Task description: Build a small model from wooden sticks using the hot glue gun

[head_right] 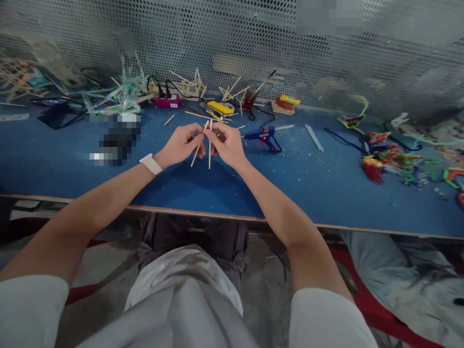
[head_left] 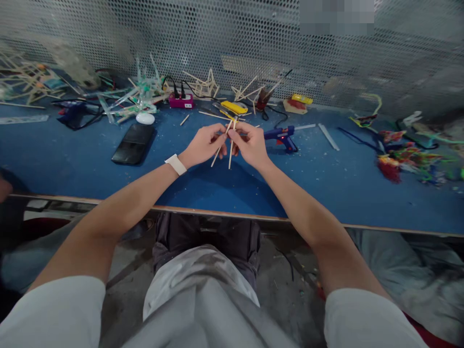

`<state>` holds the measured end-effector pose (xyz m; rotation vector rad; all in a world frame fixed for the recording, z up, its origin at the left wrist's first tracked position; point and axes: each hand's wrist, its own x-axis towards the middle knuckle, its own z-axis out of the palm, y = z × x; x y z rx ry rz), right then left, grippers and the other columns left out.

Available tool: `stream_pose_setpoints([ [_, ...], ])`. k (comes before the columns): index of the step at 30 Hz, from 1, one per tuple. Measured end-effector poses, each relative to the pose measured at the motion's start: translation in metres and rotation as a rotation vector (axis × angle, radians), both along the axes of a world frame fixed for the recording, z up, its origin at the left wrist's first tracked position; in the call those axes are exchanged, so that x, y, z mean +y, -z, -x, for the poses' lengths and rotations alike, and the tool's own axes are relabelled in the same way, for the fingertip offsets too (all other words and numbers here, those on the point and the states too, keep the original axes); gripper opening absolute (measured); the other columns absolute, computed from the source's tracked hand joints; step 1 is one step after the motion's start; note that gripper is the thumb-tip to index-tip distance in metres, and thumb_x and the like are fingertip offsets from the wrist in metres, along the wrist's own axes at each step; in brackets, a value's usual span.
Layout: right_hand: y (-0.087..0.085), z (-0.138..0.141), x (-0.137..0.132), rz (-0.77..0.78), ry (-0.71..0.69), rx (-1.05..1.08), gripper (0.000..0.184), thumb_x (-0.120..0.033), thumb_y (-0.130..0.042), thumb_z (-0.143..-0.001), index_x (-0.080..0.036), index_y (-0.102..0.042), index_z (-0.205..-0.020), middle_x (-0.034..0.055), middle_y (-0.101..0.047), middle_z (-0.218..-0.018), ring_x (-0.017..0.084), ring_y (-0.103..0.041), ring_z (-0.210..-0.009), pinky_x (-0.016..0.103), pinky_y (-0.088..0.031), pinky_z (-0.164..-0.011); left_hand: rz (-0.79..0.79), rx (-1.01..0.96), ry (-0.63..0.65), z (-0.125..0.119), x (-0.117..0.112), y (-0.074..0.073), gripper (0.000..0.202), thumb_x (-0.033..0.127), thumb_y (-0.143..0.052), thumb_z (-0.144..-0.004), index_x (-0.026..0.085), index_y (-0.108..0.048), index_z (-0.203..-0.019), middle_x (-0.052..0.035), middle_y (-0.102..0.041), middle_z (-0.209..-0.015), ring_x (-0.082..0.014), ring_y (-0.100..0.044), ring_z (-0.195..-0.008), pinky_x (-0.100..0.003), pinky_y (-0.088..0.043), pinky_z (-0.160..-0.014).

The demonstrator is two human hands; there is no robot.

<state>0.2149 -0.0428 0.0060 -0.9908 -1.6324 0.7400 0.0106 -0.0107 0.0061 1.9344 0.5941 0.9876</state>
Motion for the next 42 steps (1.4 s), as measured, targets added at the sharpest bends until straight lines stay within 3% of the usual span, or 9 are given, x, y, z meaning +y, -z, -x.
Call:
stream_pose_setpoints([
  [4,-0.005,0.000,-0.004,0.001,0.002,-0.040,0.079,-0.100,-0.072,-0.092,-0.028,-0.089,-0.119,0.0007,-0.069,-0.073,0.017,-0.061,-0.049,0.037,-0.058,-0.048,0.007,0.021,0.001,0.001,-0.002,0.000,0.013,0.035,-0.065,-0.118,0.023,-0.063,-0.111,0.0006,-0.079,-0.076,-0.0148,-0.077,-0.058,-0.024,-0.062,-0.058],
  [9,-0.005,0.000,-0.006,0.036,0.013,-0.100,0.082,-0.102,-0.063,-0.096,-0.029,-0.088,-0.122,0.0016,-0.071,-0.075,0.017,-0.060,-0.052,0.037,-0.059,-0.051,0.022,-0.010,0.015,0.002,-0.003,-0.001,0.019,0.039,-0.073,-0.114,0.022,-0.064,-0.112,-0.0049,-0.085,-0.096,-0.0148,-0.080,-0.062,-0.024,-0.063,-0.057],
  [13,-0.004,-0.001,-0.006,0.056,0.008,-0.139,0.080,-0.102,-0.058,-0.100,-0.030,-0.088,-0.118,0.0027,-0.073,-0.076,0.019,-0.063,-0.054,0.039,-0.061,-0.055,0.057,-0.026,0.050,0.002,-0.003,-0.003,0.017,0.036,-0.073,-0.113,0.021,-0.065,-0.109,-0.0048,-0.082,-0.092,-0.0159,-0.082,-0.064,-0.024,-0.065,-0.058],
  [20,-0.003,0.000,-0.006,0.051,0.054,-0.133,0.083,-0.101,-0.061,-0.098,-0.029,-0.088,-0.129,0.0064,-0.081,-0.089,0.021,-0.068,-0.057,0.044,-0.063,-0.058,0.059,-0.008,0.039,0.003,-0.005,-0.005,0.016,0.034,-0.076,-0.109,0.021,-0.068,-0.111,-0.0028,-0.083,-0.088,-0.0162,-0.081,-0.063,-0.026,-0.068,-0.062],
  [26,-0.007,0.000,-0.009,-0.037,0.103,-0.118,0.081,-0.103,-0.061,-0.097,-0.028,-0.089,-0.111,0.0092,-0.084,-0.107,0.017,-0.066,-0.057,0.042,-0.061,-0.056,0.023,-0.014,0.055,0.002,-0.009,-0.007,0.024,0.041,-0.082,-0.106,0.020,-0.070,-0.104,-0.0021,-0.082,-0.085,-0.0162,-0.081,-0.062,-0.025,-0.067,-0.060],
  [34,-0.007,0.000,-0.011,-0.137,0.083,-0.078,0.070,-0.095,-0.068,-0.100,-0.028,-0.088,-0.100,0.0054,-0.075,-0.091,0.014,-0.062,-0.051,0.039,-0.056,-0.051,-0.043,-0.044,0.040,0.001,-0.009,-0.004,0.040,0.059,-0.084,-0.107,0.020,-0.075,-0.101,-0.0026,-0.082,-0.082,-0.0144,-0.079,-0.060,-0.023,-0.065,-0.058],
  [38,-0.010,0.001,-0.014,-0.189,0.094,-0.069,0.069,-0.092,-0.068,-0.102,-0.027,-0.086,-0.091,0.0028,-0.069,-0.078,0.015,-0.062,-0.055,0.037,-0.058,-0.056,-0.069,-0.061,0.041,0.001,-0.010,-0.004,0.045,0.063,-0.085,-0.107,0.020,-0.077,-0.099,-0.0029,-0.082,-0.081,-0.0137,-0.079,-0.059,-0.021,-0.064,-0.057],
  [42,-0.013,0.001,-0.014,-0.186,0.086,-0.026,0.070,-0.094,-0.073,-0.097,-0.026,-0.084,-0.084,0.0024,-0.069,-0.081,0.013,-0.061,-0.056,0.035,-0.055,-0.054,-0.042,-0.081,0.076,0.001,-0.014,-0.005,0.046,0.063,-0.089,-0.104,0.019,-0.076,-0.097,-0.0027,-0.082,-0.080,-0.0139,-0.079,-0.059,-0.022,-0.065,-0.058],
])
